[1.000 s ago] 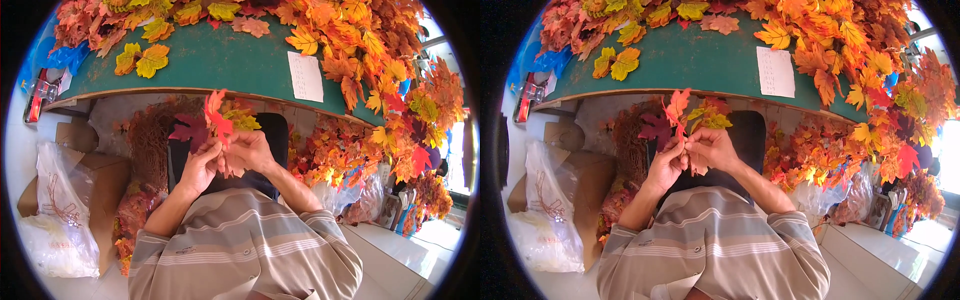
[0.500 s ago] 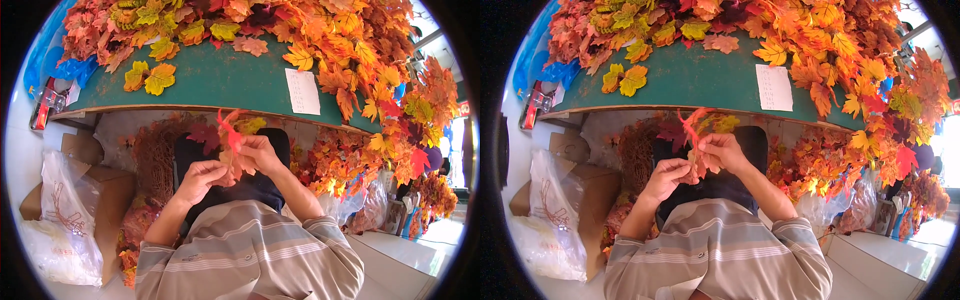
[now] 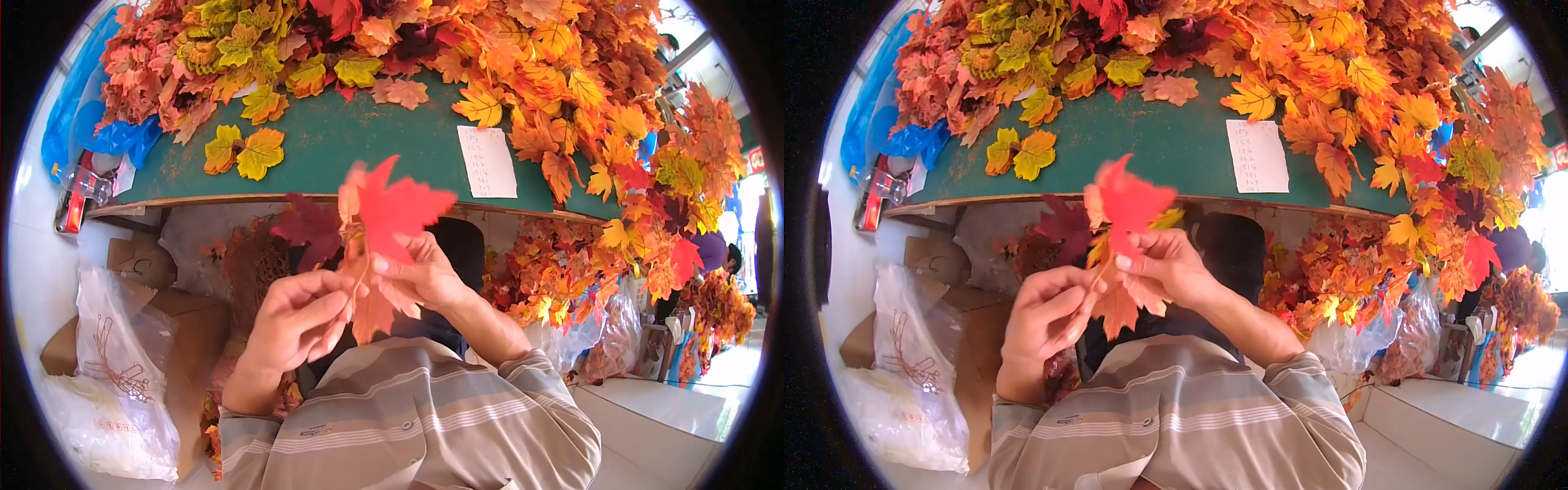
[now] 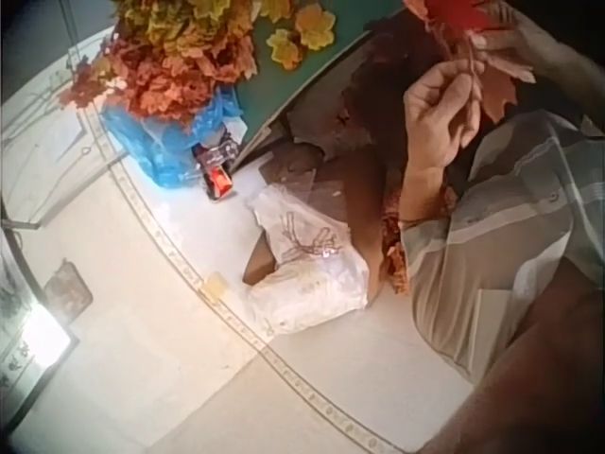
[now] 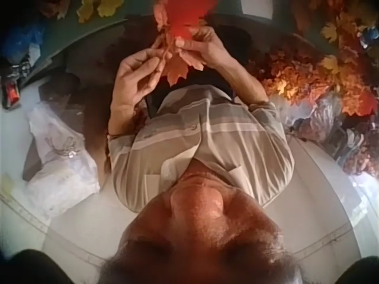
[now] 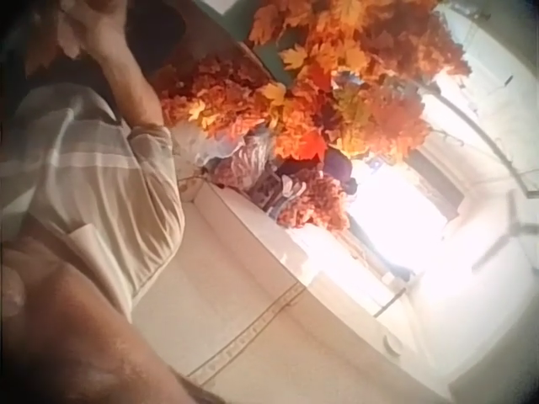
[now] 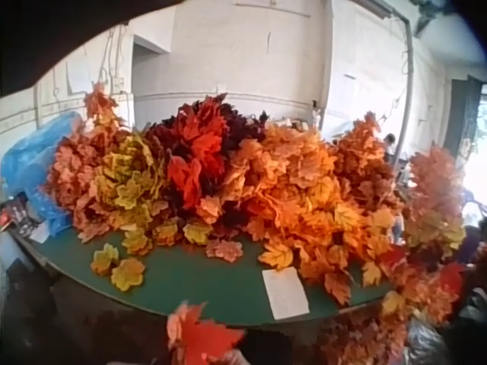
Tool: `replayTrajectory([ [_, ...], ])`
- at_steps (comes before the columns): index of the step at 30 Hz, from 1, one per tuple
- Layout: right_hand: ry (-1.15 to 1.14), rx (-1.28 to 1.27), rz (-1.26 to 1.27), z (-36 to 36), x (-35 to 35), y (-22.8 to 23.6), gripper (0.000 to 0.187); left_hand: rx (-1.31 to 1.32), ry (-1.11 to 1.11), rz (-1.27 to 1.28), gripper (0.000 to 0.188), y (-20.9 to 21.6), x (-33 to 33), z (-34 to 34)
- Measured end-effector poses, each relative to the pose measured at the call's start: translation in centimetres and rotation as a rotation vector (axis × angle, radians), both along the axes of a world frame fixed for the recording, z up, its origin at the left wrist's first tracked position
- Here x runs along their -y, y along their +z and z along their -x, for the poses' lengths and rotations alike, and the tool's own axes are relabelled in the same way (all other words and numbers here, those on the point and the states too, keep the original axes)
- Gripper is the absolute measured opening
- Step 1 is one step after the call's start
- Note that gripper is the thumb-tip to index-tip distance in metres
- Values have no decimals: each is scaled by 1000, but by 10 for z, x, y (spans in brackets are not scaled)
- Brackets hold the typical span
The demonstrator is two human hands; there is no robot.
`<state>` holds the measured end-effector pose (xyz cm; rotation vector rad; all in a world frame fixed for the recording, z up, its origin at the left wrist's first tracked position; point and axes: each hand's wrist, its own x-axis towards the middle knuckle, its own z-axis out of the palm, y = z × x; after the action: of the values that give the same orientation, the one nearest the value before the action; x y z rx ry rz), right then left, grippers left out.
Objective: The person assembles artificial maple leaf branches by hand, attaching individual artificial maple leaves to plastic stems.
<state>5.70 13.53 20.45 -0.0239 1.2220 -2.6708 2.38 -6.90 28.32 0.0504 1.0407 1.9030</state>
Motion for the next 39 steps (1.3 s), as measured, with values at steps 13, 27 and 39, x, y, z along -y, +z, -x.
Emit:
replayTrajectory([
  [13,138,274,-106,-23,-1,-116,17,502,5,-308,30,-166,-11,-31],
  [27,8,192,14,-3,11,-28,11,459,-216,-437,24,-91,-4,-9],
  [39,140,-46,-1030,2,-40,-116,27,738,74,-289,17,-219,-12,-17],
])
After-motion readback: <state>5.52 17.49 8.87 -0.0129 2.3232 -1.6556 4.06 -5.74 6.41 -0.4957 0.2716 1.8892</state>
